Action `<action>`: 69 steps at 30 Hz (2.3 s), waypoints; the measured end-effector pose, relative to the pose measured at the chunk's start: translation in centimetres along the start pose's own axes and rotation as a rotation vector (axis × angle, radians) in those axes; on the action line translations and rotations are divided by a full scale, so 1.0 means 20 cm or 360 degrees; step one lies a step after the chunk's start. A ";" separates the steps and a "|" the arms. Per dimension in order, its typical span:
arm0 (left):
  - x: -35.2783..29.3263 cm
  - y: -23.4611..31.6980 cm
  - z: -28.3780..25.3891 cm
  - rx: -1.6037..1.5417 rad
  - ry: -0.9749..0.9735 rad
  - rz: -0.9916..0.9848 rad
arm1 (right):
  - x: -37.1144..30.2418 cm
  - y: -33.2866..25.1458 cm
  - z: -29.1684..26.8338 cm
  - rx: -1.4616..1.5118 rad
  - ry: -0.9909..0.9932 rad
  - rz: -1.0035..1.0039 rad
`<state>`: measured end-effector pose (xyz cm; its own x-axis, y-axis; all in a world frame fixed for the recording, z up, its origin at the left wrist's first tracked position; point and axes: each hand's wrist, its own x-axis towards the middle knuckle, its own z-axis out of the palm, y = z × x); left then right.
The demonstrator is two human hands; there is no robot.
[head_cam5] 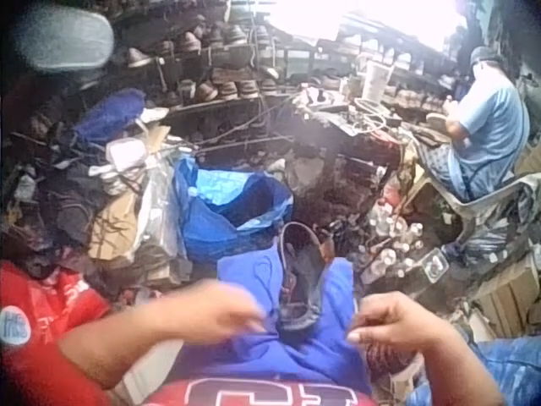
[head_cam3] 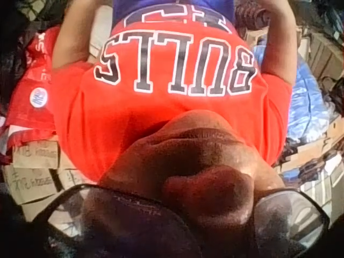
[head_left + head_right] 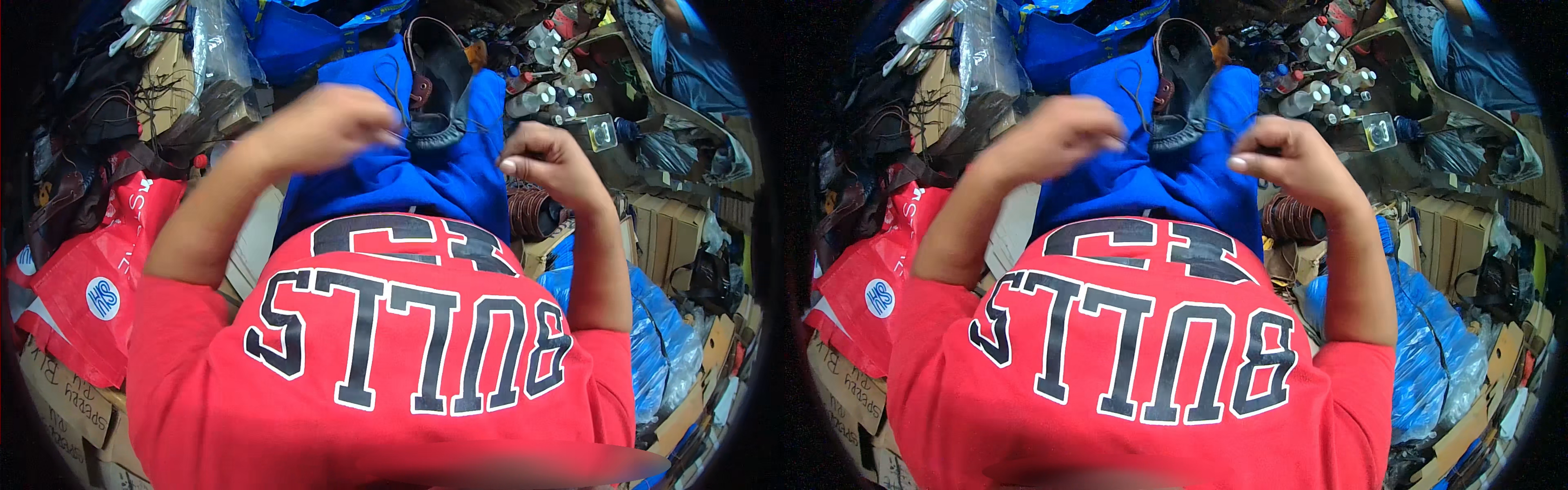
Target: The person is hand-stitching the upper part of a leather shoe using a needle and thread.
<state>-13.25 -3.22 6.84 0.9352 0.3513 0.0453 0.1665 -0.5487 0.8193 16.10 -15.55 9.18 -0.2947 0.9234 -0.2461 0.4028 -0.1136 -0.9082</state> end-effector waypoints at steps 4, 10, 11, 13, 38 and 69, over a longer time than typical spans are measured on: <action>-0.34 -0.30 -0.49 0.1005 0.0551 -0.0359 | -0.41 0.52 -0.16 -0.0659 0.0552 0.0480; -0.94 -0.37 -1.12 0.1876 0.1168 -0.1652 | -1.35 1.00 -0.50 -0.1244 0.0879 0.1751; -0.85 -0.37 -1.06 0.1958 0.1110 -0.1569 | -1.35 1.03 -0.47 -0.1240 0.0884 0.1764; -0.57 -0.36 -0.83 0.1641 0.1169 -0.1143 | -1.25 1.05 -0.45 -0.1067 0.0698 0.1350; 0.57 -0.27 0.18 -0.0255 -0.0557 -0.0098 | 0.13 0.36 0.18 -0.0198 0.0679 -0.0275; 0.56 -0.30 0.23 -0.0096 -0.0283 -0.0099 | 0.23 0.12 0.22 -0.1216 0.0400 0.0093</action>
<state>-2.31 0.55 -0.10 0.9651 0.2405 -0.1041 0.2117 -0.4817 0.8504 11.99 -13.14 4.31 -0.0877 0.9889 -0.1201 0.9197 0.0341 -0.3912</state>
